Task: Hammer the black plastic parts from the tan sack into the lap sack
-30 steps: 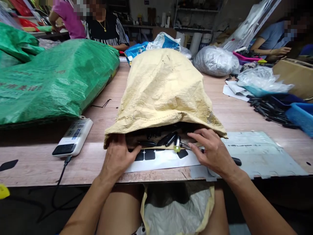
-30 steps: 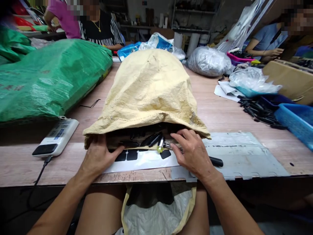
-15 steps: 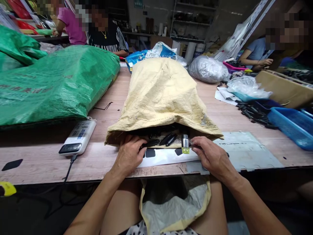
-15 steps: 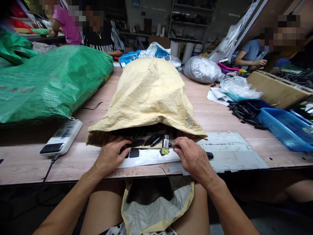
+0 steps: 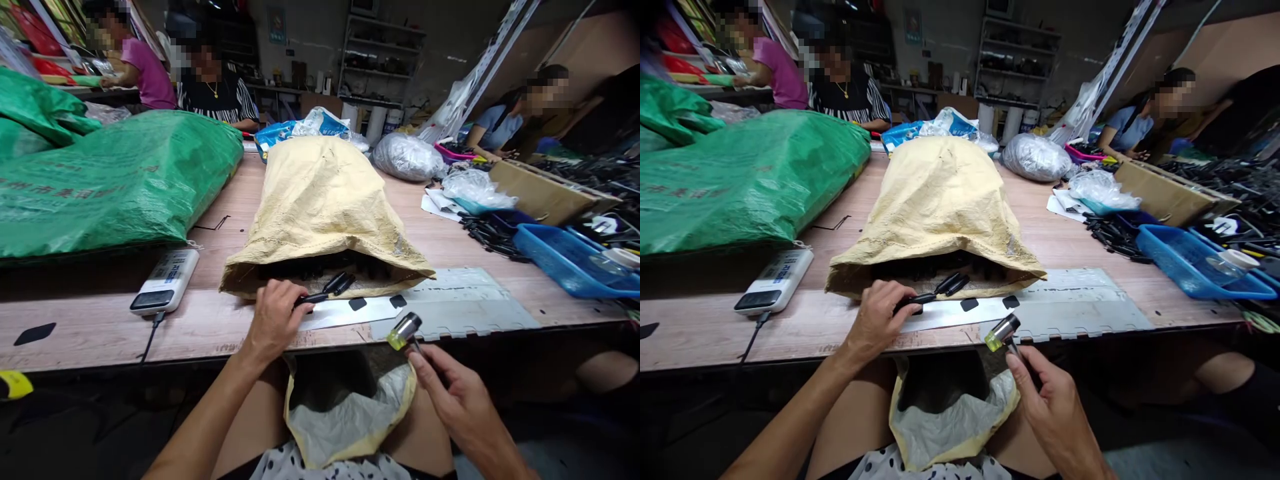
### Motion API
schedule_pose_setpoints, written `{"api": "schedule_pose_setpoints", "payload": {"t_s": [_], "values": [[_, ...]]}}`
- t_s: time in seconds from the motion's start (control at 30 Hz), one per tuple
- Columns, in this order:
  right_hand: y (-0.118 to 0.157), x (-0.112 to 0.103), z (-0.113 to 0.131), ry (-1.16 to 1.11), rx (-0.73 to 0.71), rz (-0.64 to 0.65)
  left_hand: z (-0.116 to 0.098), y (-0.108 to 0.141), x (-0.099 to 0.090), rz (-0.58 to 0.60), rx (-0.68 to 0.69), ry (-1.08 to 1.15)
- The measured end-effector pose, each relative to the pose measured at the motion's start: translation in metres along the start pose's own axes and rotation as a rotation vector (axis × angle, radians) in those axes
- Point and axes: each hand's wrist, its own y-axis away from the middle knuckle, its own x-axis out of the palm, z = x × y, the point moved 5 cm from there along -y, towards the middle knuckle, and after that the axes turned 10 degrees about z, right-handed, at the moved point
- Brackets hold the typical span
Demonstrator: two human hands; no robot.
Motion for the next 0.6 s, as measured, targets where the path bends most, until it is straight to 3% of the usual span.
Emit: {"api": "schedule_pose_setpoints", "payload": {"t_s": [0.13,0.27,0.33,0.5,0.6], "values": [[0.009,0.014,-0.009,-0.261,0.167,0.052,-0.030,0.001,0.019,0.103,0.107,0.085],[0.006,0.010,0.013,-0.466,0.050,0.032,-0.038,-0.005,0.039,0.157,0.111,0.166],[0.006,0.015,0.016,-0.436,-0.011,0.019,-0.035,-0.006,0.043,0.170,0.099,0.198],[0.003,0.046,-0.004,-0.312,0.088,-0.004,-0.028,-0.007,0.042,0.202,0.067,0.276],[-0.004,0.053,-0.002,-0.227,0.025,-0.017,-0.028,-0.008,0.040,0.201,0.058,0.307]]}}
